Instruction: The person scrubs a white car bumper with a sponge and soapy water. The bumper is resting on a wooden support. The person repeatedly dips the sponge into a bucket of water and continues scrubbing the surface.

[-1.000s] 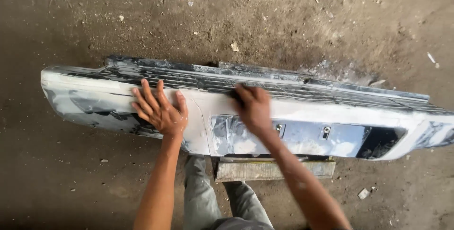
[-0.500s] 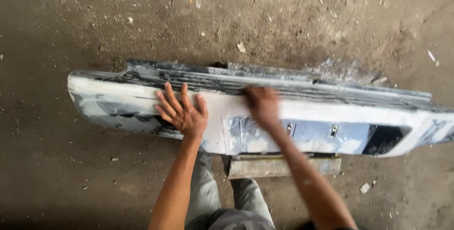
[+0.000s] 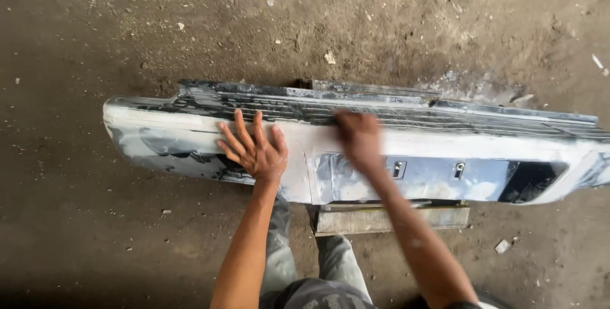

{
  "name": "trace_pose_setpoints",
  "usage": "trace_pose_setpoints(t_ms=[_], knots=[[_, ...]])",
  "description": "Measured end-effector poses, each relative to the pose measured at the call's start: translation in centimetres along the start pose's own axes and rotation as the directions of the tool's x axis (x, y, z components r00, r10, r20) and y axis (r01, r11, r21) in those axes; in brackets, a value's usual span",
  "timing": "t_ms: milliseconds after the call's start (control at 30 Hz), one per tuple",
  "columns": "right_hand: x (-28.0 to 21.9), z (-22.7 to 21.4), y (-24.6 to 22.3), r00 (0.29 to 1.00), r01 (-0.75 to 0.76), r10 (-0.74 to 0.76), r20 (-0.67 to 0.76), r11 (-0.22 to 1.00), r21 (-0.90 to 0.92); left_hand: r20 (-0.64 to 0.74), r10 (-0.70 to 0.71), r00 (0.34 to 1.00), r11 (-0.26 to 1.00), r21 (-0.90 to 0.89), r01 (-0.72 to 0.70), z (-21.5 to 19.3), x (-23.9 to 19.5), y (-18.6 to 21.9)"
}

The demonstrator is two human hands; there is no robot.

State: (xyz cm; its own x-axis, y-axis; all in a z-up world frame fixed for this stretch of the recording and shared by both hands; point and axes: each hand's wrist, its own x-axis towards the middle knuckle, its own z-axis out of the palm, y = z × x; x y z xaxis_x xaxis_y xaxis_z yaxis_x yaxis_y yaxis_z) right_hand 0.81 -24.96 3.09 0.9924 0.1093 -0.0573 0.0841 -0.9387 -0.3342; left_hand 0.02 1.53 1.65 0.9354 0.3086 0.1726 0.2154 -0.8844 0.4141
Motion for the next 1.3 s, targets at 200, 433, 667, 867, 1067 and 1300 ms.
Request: trace_pose_setpoints(t_ms=[200,433,667,867,1067,1300], knots=[[-4.4,-8.9,14.9,0.886,-0.463,0.451,-0.107,0.867,-0.183,-0.046,-0.025,0.999,0.999,0.038,0.026,0.8,0.2,0.2],[4.2,-1.6,-16.0,0.961,-0.146,0.139,0.24,0.989,0.012,0.004,-0.057,0.998,0.998,-0.018,0.057,0.9,-0.6,-0.1],[-4.4,-9.0,14.9,0.868,-0.465,0.496,-0.016,0.801,-0.378,-0.036,-0.065,0.997,0.998,0.017,0.065,1.6,0.3,-0.2],[-1.4,6.6,-1.8,0.992,-0.009,-0.034,-0.119,0.94,-0.341,-0.032,-0.059,0.998,0.998,-0.035,0.058,1.2,-0.6,0.0],[-0.5,-3.6,5.7,0.99,0.138,-0.138,-0.04,0.99,-0.014,-0.036,-0.034,0.999,0.999,-0.009,0.033,1.2,0.2,0.0],[-6.7,2.9,13.8,0.901,-0.424,0.352,-0.254,0.837,-0.346,-0.042,-0.026,0.999,1.0,0.002,0.026,1.6,-0.1,-0.3]])
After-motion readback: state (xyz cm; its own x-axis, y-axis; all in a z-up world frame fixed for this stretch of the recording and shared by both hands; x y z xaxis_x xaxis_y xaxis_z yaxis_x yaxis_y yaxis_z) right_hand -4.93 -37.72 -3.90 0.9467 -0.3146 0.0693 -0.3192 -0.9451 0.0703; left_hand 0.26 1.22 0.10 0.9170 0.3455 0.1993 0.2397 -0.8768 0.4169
